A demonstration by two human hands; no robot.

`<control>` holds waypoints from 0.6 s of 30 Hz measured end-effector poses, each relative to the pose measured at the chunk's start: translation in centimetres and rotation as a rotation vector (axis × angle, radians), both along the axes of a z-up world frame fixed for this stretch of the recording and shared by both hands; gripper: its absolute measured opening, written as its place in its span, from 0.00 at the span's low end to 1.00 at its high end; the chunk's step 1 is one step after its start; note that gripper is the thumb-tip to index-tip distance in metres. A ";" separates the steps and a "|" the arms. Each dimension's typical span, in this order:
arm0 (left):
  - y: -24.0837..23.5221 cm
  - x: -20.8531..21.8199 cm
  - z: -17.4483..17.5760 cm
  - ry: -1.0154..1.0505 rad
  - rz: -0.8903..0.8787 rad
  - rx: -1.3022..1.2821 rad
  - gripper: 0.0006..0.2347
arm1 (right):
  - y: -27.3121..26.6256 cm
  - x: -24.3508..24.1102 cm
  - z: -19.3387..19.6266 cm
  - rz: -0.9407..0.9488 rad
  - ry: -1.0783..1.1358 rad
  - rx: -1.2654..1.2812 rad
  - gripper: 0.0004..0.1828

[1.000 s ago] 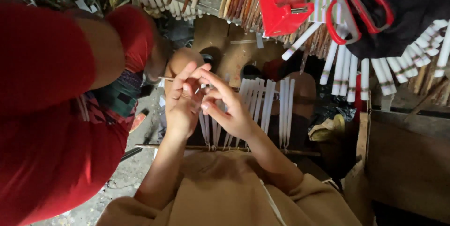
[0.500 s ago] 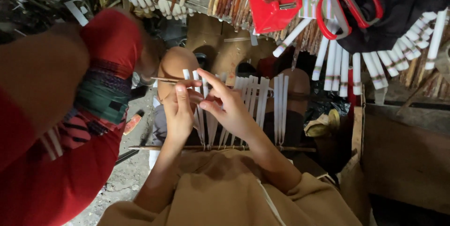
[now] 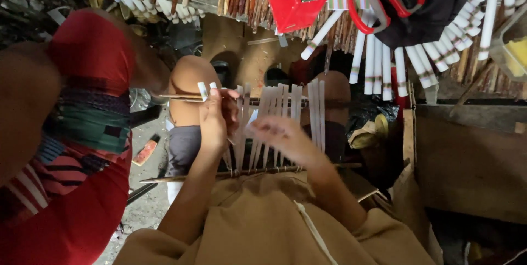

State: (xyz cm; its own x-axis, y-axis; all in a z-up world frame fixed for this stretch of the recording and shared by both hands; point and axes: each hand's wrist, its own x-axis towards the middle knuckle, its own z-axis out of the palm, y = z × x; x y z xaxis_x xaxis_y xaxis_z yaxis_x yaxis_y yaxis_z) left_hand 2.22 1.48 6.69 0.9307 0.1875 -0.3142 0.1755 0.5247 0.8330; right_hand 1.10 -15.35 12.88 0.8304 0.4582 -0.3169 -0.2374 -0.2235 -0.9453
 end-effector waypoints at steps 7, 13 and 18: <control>-0.1 0.2 -2.2 -0.168 -0.009 -0.036 0.20 | 3.1 -2.3 -3.7 -0.111 0.066 0.225 0.08; 1.0 0.6 -3.3 -0.025 -0.036 -0.637 0.15 | 2.1 -2.2 -2.8 -0.136 -0.020 0.190 0.06; -0.3 -0.7 -2.5 -0.137 -0.191 0.056 0.19 | 2.0 -0.7 -2.9 -0.080 -0.176 0.030 0.10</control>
